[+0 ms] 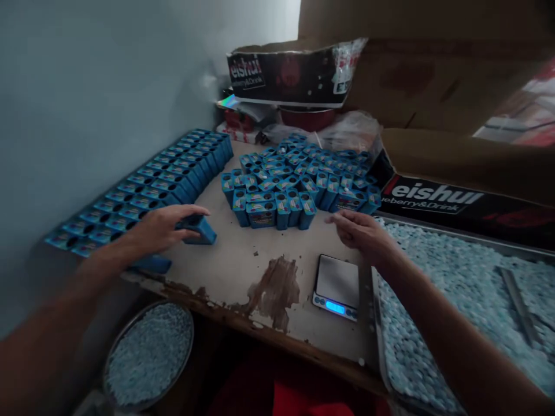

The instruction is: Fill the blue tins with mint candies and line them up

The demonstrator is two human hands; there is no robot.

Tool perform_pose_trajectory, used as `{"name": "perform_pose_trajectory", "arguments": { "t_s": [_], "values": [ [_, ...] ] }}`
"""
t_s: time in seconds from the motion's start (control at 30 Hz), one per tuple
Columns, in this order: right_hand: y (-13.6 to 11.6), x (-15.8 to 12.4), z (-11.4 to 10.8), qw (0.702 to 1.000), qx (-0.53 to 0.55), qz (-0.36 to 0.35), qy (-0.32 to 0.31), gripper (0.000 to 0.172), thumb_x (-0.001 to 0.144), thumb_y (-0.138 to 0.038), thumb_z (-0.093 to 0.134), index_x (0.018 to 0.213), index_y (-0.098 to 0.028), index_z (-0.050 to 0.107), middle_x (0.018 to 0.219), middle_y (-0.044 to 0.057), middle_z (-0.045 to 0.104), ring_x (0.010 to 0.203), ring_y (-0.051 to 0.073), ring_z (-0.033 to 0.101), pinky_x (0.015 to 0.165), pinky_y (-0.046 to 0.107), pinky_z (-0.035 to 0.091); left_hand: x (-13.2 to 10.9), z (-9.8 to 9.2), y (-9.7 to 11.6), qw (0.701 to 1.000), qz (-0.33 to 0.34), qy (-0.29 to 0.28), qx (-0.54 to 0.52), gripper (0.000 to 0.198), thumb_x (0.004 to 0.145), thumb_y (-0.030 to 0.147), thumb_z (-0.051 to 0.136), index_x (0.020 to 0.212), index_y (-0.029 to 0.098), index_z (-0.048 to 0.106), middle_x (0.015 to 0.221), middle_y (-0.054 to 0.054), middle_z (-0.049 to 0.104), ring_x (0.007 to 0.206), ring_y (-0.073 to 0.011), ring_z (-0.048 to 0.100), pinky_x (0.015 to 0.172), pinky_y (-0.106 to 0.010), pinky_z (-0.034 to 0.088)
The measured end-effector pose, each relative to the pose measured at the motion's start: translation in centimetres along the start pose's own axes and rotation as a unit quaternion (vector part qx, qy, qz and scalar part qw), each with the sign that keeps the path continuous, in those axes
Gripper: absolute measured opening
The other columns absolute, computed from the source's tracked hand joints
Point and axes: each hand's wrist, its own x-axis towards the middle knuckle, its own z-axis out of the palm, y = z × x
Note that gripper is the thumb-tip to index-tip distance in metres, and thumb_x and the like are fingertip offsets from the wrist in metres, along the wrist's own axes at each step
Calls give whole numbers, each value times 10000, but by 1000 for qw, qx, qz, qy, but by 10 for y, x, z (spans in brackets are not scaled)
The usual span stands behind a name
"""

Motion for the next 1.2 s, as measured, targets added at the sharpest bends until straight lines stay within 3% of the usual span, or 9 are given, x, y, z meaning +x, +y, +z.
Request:
{"name": "perform_pose_trajectory", "arguments": {
  "t_s": [0.1, 0.23, 0.47, 0.63, 0.77, 0.87, 0.97, 1.07, 1.2],
  "values": [
    [-18, 45, 47, 981, -137, -133, -20, 408, 898, -593, 762, 902, -185, 753, 647, -28, 503, 564, 113, 404, 542, 270, 298, -14, -35, -49, 998, -16, -51, 13, 694, 733, 833, 735, 1139, 274, 806, 1084, 33, 804, 1001, -189, 716, 953, -293, 564],
    [-37, 95, 107, 910, -328, -248, -59, 232, 1000, -390, 670, 970, -192, 788, 818, 29, 692, 757, 176, 607, 714, 294, 407, -36, -45, -79, 994, -43, -96, -30, 588, 777, 725, 784, 1118, 247, 808, 1076, 13, 798, 1005, -185, 714, 940, -268, 559],
    [-70, 141, 204, 740, -658, -94, -103, 297, 1035, -368, 606, 1048, -172, 828, 1081, 158, 795, 1035, 304, 734, 786, 320, 472, -61, -34, -71, 993, 51, -85, 67, 423, 961, 558, 648, 1214, 239, 762, 1246, -119, 742, 1171, -305, 683, 1096, -466, 500],
    [-84, 153, 220, 693, -705, -44, -147, 355, 1018, -429, 621, 1134, -155, 815, 1181, 202, 781, 1083, 328, 731, 800, 340, 519, -73, -14, -62, 978, 75, -41, 190, 318, 978, 410, 599, 1182, 197, 716, 1217, -130, 738, 1164, -321, 677, 1219, -606, 363],
    [-92, 149, 224, 695, -698, -42, -170, 287, 972, -359, 686, 1093, -143, 828, 1061, 182, 782, 991, 296, 733, 753, 330, 509, -75, -12, -73, 976, 79, -57, 193, 246, 988, 369, 534, 1004, 209, 720, 1010, -98, 746, 1000, -282, 688, 1094, -518, 488],
    [-93, 125, 223, 709, -678, -74, -177, 250, 922, -334, 710, 1041, -153, 833, 1024, 158, 777, 936, 265, 705, 710, 320, 474, -79, -9, -70, 979, 90, -12, 185, 288, 971, 491, 625, 1064, 240, 733, 1194, -95, 745, 1137, -315, 679, 1184, -586, 422],
    [-86, 89, 201, 733, -655, -71, -166, 236, 925, -377, 693, 997, -200, 832, 982, 95, 768, 867, 213, 648, 648, 300, 400, -77, 19, -39, 978, 79, 112, 160, 417, 951, 526, 720, 1304, 309, 677, 1458, -57, 650, 1374, -372, 585, 1264, -672, 310],
    [-76, 44, 155, 784, -603, -48, -137, 250, 958, -368, 676, 843, -187, 805, 765, 32, 672, 701, 149, 526, 606, 304, 316, -65, 76, 30, 981, 73, 176, 21, 658, 923, 524, 776, 1494, 305, 533, 1455, -81, 639, 1356, -352, 606, 1202, -564, 457],
    [-65, -15, 89, 846, -530, 19, -55, 378, 961, -329, 668, 623, -161, 665, 550, -36, 419, 570, 109, 346, 579, 320, 222, -38, 161, 148, 972, 71, 124, -188, 916, 721, 510, 948, 1456, 211, 491, 1400, -153, 662, 1288, -345, 663, 1107, -476, 544]
  ]
}}
